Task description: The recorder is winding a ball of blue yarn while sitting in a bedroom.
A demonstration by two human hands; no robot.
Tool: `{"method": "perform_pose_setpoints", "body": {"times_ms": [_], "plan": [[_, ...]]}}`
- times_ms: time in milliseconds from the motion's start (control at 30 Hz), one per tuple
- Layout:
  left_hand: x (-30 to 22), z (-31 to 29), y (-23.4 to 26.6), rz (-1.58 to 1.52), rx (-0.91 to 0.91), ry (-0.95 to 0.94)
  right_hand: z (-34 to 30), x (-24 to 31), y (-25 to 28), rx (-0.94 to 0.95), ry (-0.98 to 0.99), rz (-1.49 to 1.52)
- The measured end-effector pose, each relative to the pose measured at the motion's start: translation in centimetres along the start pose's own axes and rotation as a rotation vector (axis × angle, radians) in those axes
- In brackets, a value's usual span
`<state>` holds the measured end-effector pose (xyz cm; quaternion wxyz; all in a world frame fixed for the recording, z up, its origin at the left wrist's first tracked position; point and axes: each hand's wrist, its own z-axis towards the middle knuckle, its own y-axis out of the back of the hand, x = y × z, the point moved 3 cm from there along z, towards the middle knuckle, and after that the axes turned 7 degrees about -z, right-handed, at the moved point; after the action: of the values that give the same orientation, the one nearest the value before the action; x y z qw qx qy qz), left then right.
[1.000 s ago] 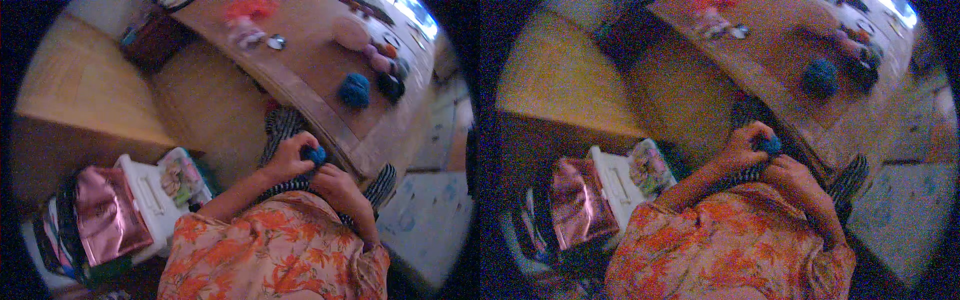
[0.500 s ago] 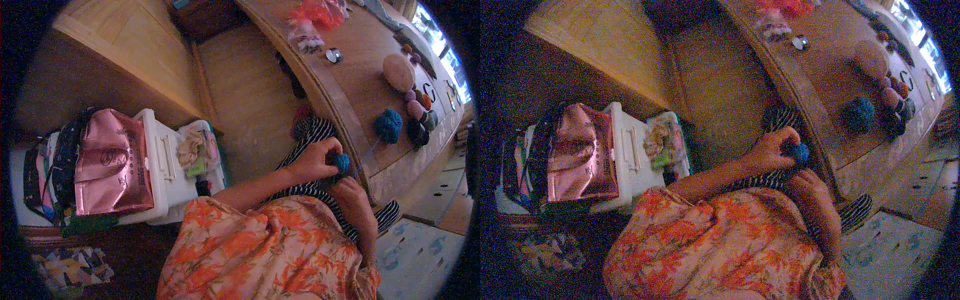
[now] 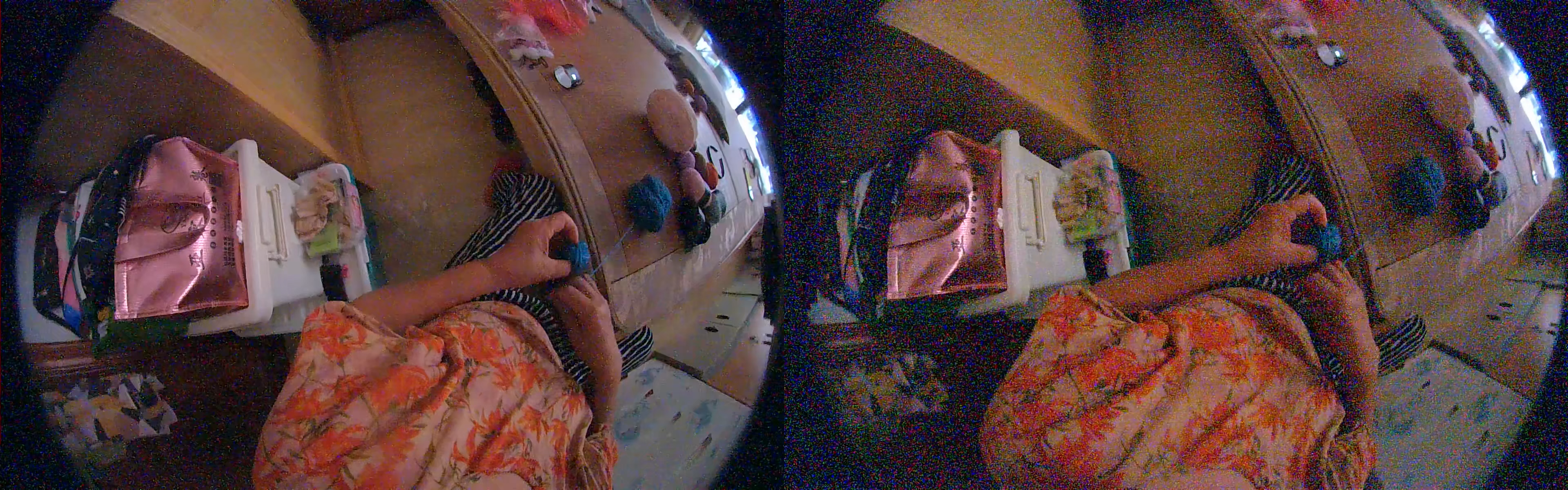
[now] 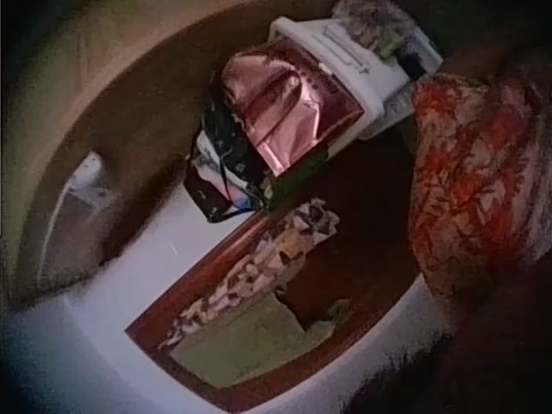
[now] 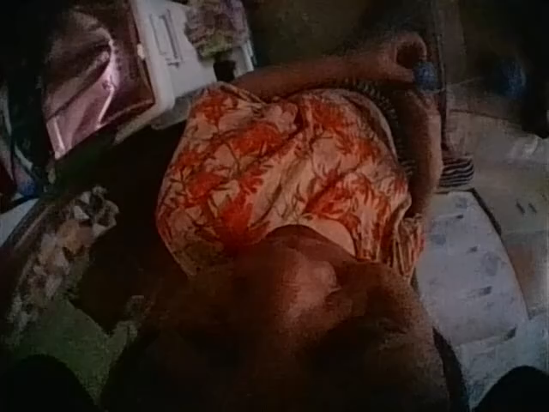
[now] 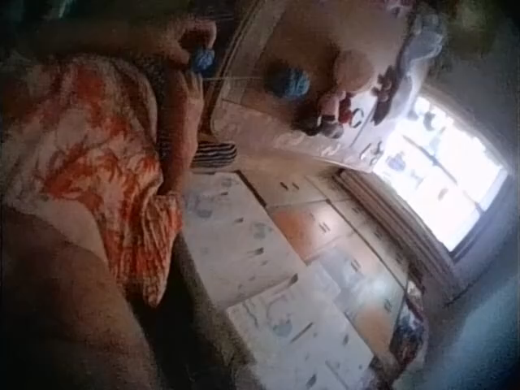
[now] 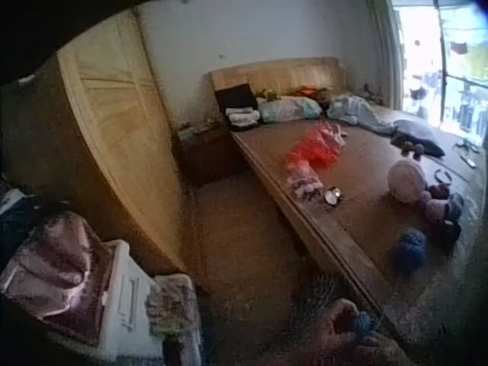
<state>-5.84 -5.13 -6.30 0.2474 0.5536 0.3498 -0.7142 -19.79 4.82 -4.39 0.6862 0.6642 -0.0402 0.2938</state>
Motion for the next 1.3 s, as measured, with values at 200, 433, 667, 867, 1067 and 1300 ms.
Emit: {"method": "perform_pose_setpoints", "body": {"times_ms": [200,433,667,867,1067,1300], "plan": [[0.3,-1.6,-1.2,0.332,0.321,-0.04,1.3,-0.3,4.1,-0.177,-0.131,0.284],[-1.0,-0.2,-0.2,-0.198,0.081,-0.031,-0.4,-1.8,-1.4,-0.162,-0.162,-0.019],[0.5,-1.3,0.3,0.409,0.258,-0.244,1.8,1.9,3.6,-0.144,-0.205,0.155],[-0.6,-1.0,-0.7,-0.415,0.251,0.088,0.3,-0.2,0.8,-0.2,-0.427,0.003],[1.7,0.2,1.3,0.164,-0.022,-0.126,1.3,1.7,1.3,-0.053,-0.212,-0.018],[2.0,-0.8,0.1,0.077,0.429,-0.09,1.6,-1.1,3.1,-0.029,-0.032,-0.016]]}}
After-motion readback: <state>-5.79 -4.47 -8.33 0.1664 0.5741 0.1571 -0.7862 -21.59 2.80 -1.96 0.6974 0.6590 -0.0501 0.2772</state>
